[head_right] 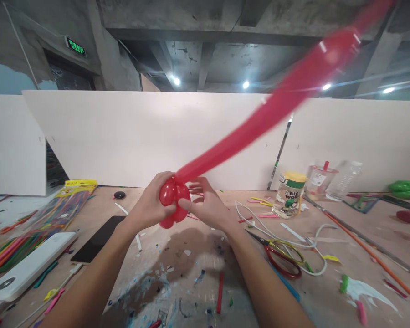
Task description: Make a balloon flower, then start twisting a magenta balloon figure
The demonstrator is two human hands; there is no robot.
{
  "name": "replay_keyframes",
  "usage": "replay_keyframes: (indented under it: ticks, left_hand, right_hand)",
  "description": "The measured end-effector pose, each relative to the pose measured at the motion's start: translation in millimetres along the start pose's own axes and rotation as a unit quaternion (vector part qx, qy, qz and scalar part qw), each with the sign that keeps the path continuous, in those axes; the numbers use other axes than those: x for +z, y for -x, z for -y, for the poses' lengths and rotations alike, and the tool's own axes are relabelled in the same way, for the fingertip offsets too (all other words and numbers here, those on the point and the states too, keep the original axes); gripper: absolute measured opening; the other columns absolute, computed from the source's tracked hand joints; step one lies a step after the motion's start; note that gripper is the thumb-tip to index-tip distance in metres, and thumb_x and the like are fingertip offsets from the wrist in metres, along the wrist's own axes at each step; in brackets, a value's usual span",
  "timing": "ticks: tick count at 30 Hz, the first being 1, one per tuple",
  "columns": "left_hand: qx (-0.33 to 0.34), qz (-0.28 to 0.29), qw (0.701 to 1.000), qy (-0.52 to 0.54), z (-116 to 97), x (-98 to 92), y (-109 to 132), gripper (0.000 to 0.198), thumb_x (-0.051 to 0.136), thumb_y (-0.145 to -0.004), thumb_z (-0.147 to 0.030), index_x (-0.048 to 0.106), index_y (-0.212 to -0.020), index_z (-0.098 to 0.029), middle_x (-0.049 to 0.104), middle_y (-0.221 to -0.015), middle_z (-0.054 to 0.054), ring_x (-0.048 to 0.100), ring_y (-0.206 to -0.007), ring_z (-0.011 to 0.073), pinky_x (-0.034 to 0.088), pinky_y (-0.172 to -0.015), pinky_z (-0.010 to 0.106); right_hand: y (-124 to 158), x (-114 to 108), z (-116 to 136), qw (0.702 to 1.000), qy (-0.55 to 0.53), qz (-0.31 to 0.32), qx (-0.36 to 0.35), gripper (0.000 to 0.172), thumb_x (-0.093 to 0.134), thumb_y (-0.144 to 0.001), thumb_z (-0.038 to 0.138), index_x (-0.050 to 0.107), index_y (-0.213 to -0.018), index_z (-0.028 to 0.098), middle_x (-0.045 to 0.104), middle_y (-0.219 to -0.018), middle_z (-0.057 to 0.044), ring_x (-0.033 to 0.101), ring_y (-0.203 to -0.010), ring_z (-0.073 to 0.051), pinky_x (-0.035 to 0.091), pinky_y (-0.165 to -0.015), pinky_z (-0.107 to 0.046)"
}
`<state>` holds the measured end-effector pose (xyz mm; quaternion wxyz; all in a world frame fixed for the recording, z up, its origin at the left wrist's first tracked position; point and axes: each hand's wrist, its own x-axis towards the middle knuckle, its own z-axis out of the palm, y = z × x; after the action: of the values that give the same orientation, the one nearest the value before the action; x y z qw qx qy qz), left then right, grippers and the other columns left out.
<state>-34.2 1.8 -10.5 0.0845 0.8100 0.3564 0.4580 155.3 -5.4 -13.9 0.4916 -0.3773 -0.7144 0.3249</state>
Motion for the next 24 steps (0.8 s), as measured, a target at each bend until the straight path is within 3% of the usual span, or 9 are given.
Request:
replay_keyframes:
  ticks: [4,7,10,12,14,17,20,21,24]
  left_hand:
    - [0.035,0.085,0.988,-0.126,12,-1.8,4,0.079,0.062,-0.064,-0.01,0.038,-0.136,-0.031,0.028,-0.147,0.007,0.029,-0.132,0.0335,0.033,-0.105,0.052]
    - [0.011,-0.046,0.979,-0.197,17,1.6,2,0.072,0.059,-0.07,-0.007,0.038,-0.135,-0.03,0.03,-0.146,0.009,0.03,-0.13,0.0334,0.03,-0.105,0.054]
    - [-0.064,-0.193,0.967,-0.153,23,10.4,-3,0.061,0.061,-0.07,-0.008,0.044,-0.126,-0.022,0.042,-0.127,0.012,0.042,-0.117,0.0294,0.038,-0.099,0.049]
    - [-0.14,-0.233,0.962,-0.033,28,17.5,-7,0.058,0.067,-0.066,-0.013,0.044,-0.119,-0.019,0.043,-0.119,0.011,0.047,-0.11,0.0261,0.043,-0.095,0.045]
    - [-0.244,-0.25,0.928,0.13,32,22.6,-10,0.055,0.071,-0.065,-0.019,0.043,-0.112,-0.019,0.042,-0.117,0.01,0.049,-0.106,0.0232,0.044,-0.093,0.044]
    - [-0.339,-0.186,0.863,0.324,28,23.9,-12,0.032,0.063,-0.076,-0.034,0.049,-0.099,-0.015,0.052,-0.103,0.011,0.058,-0.091,0.0212,0.05,-0.083,0.043]
    - [-0.31,0.0,0.786,0.535,11,22.7,-11,0.036,0.052,-0.083,-0.047,0.058,-0.091,-0.013,0.06,-0.086,0.01,0.063,-0.079,0.0213,0.053,-0.074,0.038]
    - [-0.287,0.026,0.759,0.584,6,23.1,-10,0.034,0.055,-0.083,-0.046,0.06,-0.091,-0.013,0.061,-0.084,0.009,0.063,-0.077,0.0206,0.053,-0.072,0.036]
    - [-0.267,-0.02,0.728,0.631,-2,25.9,-10,0.022,0.063,-0.081,-0.034,0.062,-0.09,-0.014,0.064,-0.078,0.005,0.063,-0.07,0.0159,0.052,-0.066,0.027]
  right_hand:
    - [-4,-2,-4,0.985,-0.124,-0.117,0.0,0.033,0.067,-0.076,0.045,0.063,-0.096,0.019,0.066,-0.087,-0.004,0.058,-0.072,-0.015,0.048,-0.064,-0.03]
    - [-8,-5,-9,0.964,-0.216,-0.154,0.003,0.024,0.072,-0.072,0.04,0.064,-0.08,0.018,0.064,-0.071,-0.001,0.056,-0.061,-0.013,0.045,-0.056,-0.028]
    - [-10,-6,-10,0.944,-0.287,-0.161,-0.018,0.021,0.074,-0.07,0.034,0.062,-0.079,0.02,0.061,-0.064,0.002,0.059,-0.06,-0.014,0.049,-0.056,-0.029]
    - [-10,-4,-9,0.946,-0.283,-0.149,-0.06,0.025,0.073,-0.072,0.032,0.061,-0.093,0.024,0.066,-0.081,0.001,0.064,-0.068,-0.015,0.054,-0.063,-0.032]
    - [-8,0,-8,0.955,-0.241,-0.132,-0.108,0.037,0.07,-0.076,0.03,0.055,-0.109,0.03,0.063,-0.111,-0.002,0.067,-0.081,-0.018,0.056,-0.071,-0.036]
    - [-6,7,-12,0.967,-0.101,-0.123,-0.199,0.035,0.066,-0.079,0.027,0.056,-0.113,0.031,0.049,-0.134,-0.004,0.062,-0.105,-0.023,0.053,-0.088,-0.042]
    - [-5,15,-22,0.954,0.089,-0.063,-0.279,0.032,0.061,-0.082,0.023,0.061,-0.113,0.03,0.044,-0.139,-0.005,0.047,-0.126,-0.026,0.042,-0.103,-0.043]
    - [-5,18,-26,0.946,0.136,-0.027,-0.292,0.036,0.059,-0.083,0.021,0.06,-0.117,0.03,0.041,-0.143,-0.005,0.042,-0.13,-0.026,0.039,-0.105,-0.044]
    - [-5,24,-34,0.932,0.192,0.036,-0.304,0.044,0.052,-0.085,0.015,0.055,-0.126,0.03,0.029,-0.15,-0.005,0.039,-0.132,-0.024,0.038,-0.106,-0.043]
